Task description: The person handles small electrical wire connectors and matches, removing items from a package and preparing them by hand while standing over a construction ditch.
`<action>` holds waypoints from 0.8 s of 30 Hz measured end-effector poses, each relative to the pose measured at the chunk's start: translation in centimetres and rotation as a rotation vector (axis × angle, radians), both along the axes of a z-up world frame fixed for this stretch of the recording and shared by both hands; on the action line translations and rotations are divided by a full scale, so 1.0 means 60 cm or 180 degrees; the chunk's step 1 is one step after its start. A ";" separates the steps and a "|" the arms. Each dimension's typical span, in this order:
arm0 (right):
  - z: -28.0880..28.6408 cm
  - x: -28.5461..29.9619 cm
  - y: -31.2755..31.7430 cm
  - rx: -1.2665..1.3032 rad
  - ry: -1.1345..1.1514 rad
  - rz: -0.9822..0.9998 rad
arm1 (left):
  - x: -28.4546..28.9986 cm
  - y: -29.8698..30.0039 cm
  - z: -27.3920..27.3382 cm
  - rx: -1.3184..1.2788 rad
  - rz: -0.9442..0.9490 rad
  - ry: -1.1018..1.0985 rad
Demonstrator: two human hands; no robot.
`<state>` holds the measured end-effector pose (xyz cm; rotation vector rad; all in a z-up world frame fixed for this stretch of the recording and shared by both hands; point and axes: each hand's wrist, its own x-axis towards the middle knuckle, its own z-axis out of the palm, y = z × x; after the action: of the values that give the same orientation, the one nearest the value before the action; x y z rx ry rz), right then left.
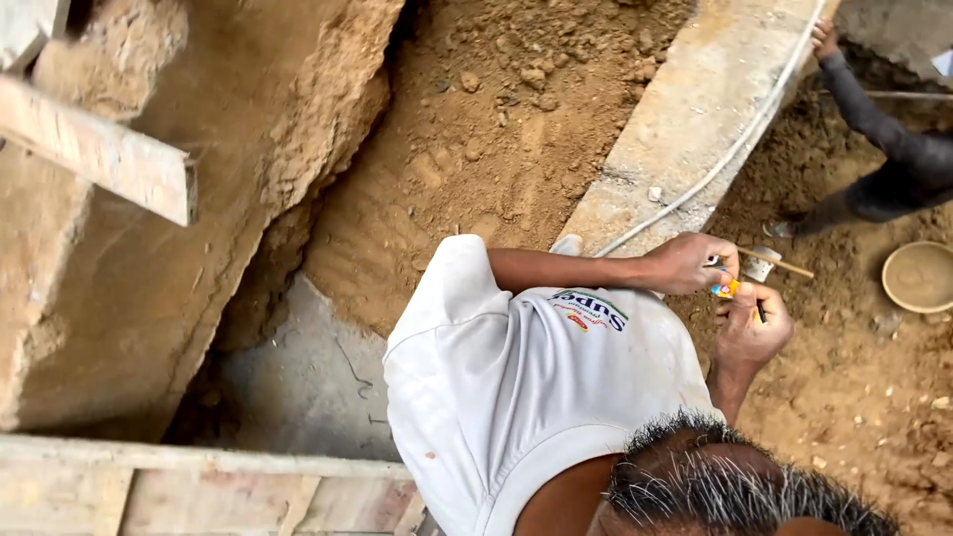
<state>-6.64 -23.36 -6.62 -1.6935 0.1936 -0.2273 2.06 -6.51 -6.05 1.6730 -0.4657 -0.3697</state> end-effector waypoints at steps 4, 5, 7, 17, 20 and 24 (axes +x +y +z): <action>0.064 0.010 0.025 -0.0001 -0.0065 0.0267 | 0.006 -0.008 -0.006 0.0008 0.0241 0.0084; 0.051 0.013 0.020 -0.0001 -0.0067 0.0276 | 0.007 -0.009 -0.010 -0.0183 0.0259 0.0182; 0.041 0.019 0.017 0.0005 -0.0068 0.0294 | 0.008 -0.006 -0.005 -0.0368 0.0285 0.0280; 0.062 0.013 0.007 0.0229 0.0251 0.0301 | -0.002 0.004 0.029 -0.0103 0.0153 -0.0179; 0.064 0.009 0.004 0.0200 0.0321 0.0287 | -0.003 -0.001 0.039 -0.0070 0.0093 -0.0234; 0.070 0.007 0.004 0.0460 0.0364 0.0103 | -0.004 -0.011 0.034 -0.0108 0.0136 -0.0229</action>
<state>-6.23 -23.11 -2.40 -1.5657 0.2612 -0.0901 1.82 -7.14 -4.00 1.6647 -0.4861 -0.2694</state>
